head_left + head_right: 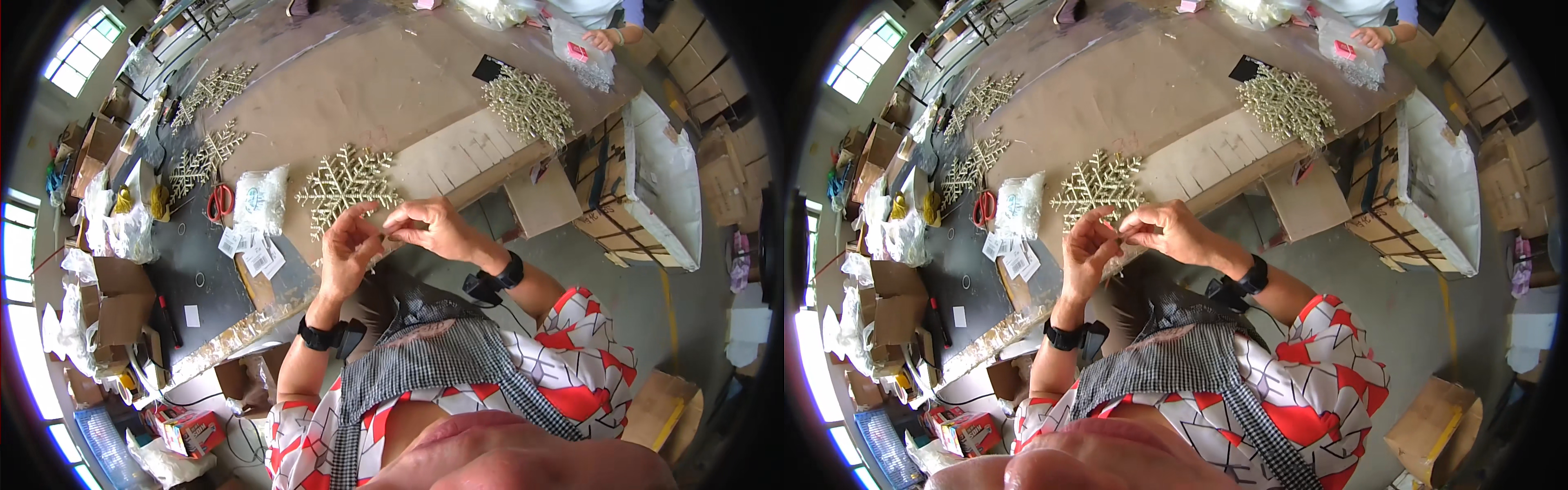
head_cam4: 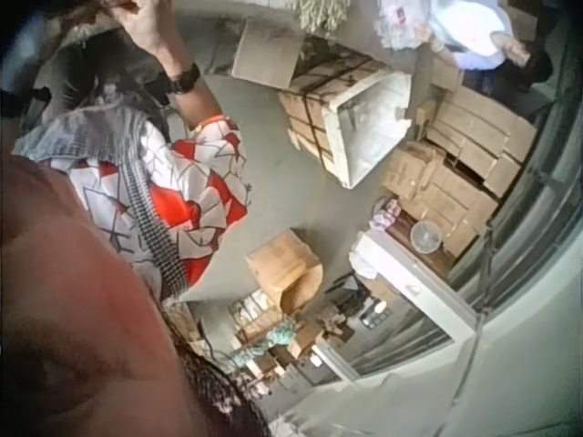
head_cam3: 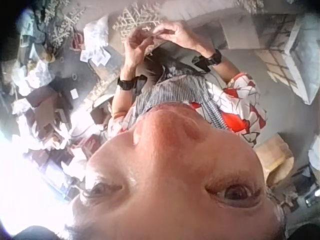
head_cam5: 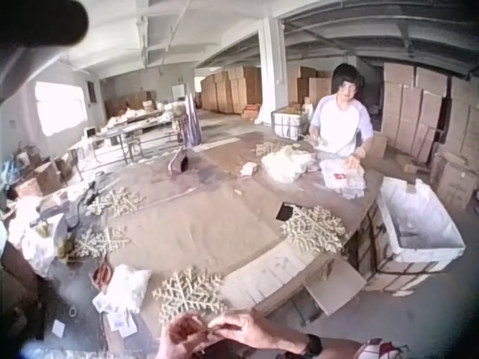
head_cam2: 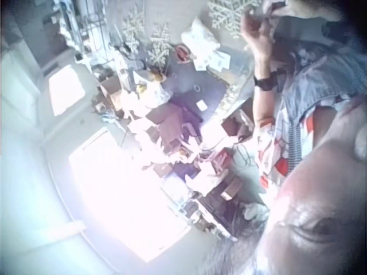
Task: Attaching price tags and labels to plastic snowflake decorations using plastic ties.
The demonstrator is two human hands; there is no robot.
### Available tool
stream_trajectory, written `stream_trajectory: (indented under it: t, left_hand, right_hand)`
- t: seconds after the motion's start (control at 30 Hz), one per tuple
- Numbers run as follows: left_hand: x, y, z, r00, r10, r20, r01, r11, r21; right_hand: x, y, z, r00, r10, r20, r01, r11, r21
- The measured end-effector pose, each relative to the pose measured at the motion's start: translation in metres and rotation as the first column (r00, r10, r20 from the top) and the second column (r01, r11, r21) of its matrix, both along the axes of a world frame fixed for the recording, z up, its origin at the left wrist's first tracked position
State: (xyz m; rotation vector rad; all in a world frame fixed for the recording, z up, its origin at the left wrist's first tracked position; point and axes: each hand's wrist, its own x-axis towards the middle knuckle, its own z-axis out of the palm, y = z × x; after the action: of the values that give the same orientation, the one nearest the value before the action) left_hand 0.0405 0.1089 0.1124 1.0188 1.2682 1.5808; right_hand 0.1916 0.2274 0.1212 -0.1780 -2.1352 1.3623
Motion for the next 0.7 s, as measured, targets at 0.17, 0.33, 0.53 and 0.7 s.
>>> stream_trajectory:
  t: [0.17, 0.33, 0.53, 0.7]
  left_hand:
    - [0.003, 0.000, 0.004, 0.999, -0.018, -0.043, 0.015, 0.997, -0.073]
    - [0.003, 0.001, 0.006, 0.985, -0.020, -0.169, 0.003, 0.995, -0.101]
    - [0.006, -0.004, 0.012, 0.958, -0.023, -0.284, 0.002, 0.997, -0.071]
    - [0.009, -0.008, 0.019, 0.932, -0.027, -0.361, 0.005, 0.998, -0.062]
  right_hand:
    - [-0.002, 0.003, -0.003, 0.999, 0.015, 0.031, -0.016, 1.000, 0.026]
    - [0.002, 0.006, -0.005, 1.000, 0.013, 0.005, -0.013, 1.000, 0.018]
    - [0.002, 0.000, 0.002, 1.000, 0.015, 0.019, -0.016, 0.996, 0.090]
    - [0.004, -0.002, 0.005, 0.999, 0.013, 0.031, -0.015, 0.998, 0.067]
